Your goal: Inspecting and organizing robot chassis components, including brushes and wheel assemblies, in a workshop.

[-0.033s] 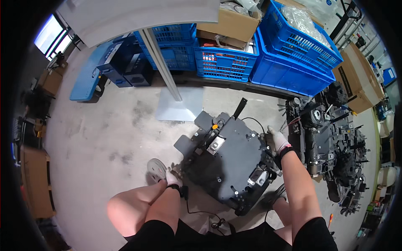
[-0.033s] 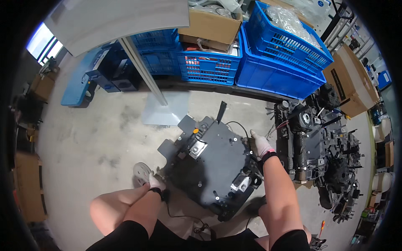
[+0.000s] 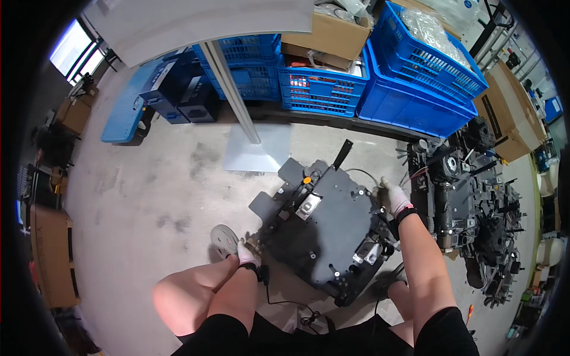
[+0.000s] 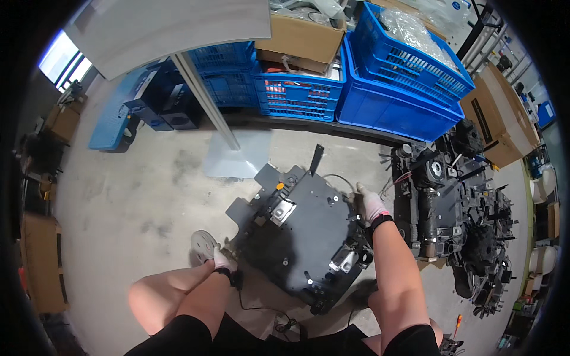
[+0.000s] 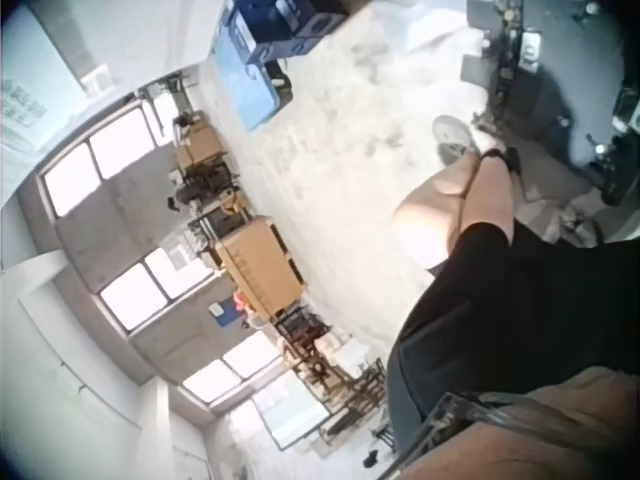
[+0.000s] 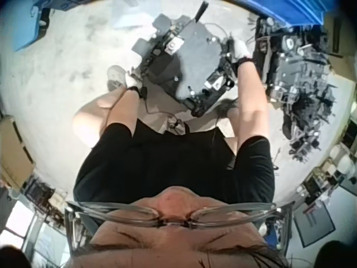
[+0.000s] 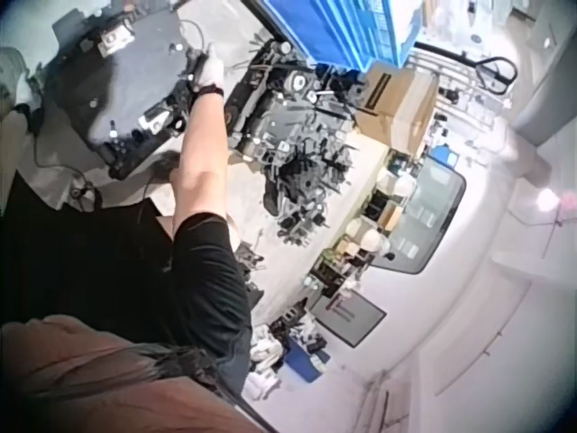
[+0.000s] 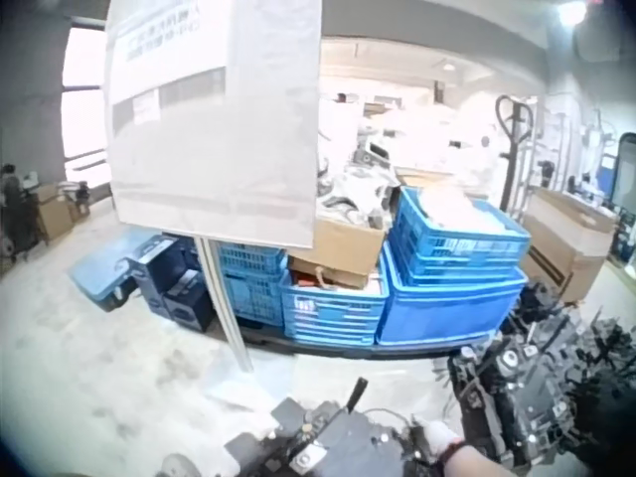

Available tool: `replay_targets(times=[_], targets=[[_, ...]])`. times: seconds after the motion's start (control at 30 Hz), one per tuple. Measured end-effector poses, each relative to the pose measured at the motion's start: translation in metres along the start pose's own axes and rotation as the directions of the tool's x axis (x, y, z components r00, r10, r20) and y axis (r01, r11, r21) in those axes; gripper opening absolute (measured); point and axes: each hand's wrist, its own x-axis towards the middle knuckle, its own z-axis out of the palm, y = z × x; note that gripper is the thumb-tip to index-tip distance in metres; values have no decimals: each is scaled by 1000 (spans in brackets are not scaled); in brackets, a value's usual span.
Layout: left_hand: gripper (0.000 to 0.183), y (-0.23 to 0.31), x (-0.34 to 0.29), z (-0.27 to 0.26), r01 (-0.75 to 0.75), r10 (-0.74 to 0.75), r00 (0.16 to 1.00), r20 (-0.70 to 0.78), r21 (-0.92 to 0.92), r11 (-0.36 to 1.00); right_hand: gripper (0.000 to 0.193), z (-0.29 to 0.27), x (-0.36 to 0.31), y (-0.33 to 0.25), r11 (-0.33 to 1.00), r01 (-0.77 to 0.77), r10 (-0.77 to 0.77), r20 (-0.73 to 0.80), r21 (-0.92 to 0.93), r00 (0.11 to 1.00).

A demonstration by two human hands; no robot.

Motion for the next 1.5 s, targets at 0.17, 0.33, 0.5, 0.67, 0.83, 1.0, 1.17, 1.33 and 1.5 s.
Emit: replay_targets(times=[0.17, 0.33, 0.5, 0.67, 0.83, 1.0, 1.17, 1.33, 1.5], targets=[[42, -12, -33, 12, -2, 2, 997, 72, 11, 1000, 31, -5, -20, -15, 955, 246, -221, -153, 164, 963], [56, -28, -51, 22, -46, 48, 999, -13, 102, 994, 35, -32, -75, -50, 876, 463, -453, -99, 133, 886], [41, -53, -75, 39, -123, 165, 980, -109, 316, 941, 30, -4, -141, -96, 754, 650, -656, 80, 89, 750], [39, -37, -122, 85, -350, 648, 741, -178, 721, 598, 30, 63, -214, -83, 481, 777, -701, 353, -406, 619], [38, -20, -162, 132, -815, 793, 563, 234, 316, 486, 20, 131, -259, 26, 170, 720, -473, 585, -673, 659], [36, -35, -162, 90, -327, 435, 886, -159, 452, 830, 18, 160, -252, 120, -397, 696, -377, 797, -599, 471], [46, -49, -168, 51, -176, 173, 983, 53, 504, 846, 44, 111, -237, 125, -525, 518, -421, 735, -676, 532], [56, -60, -171, 67, -95, 50, 983, 177, 255, 962, 64, 43, -241, 129, -546, 279, -379, 531, -790, 758], [57, -65, -149, 91, -207, 106, 925, 364, 252, 945, 69, 36, -243, 162, -623, 212, -287, 472, -753, 834]])
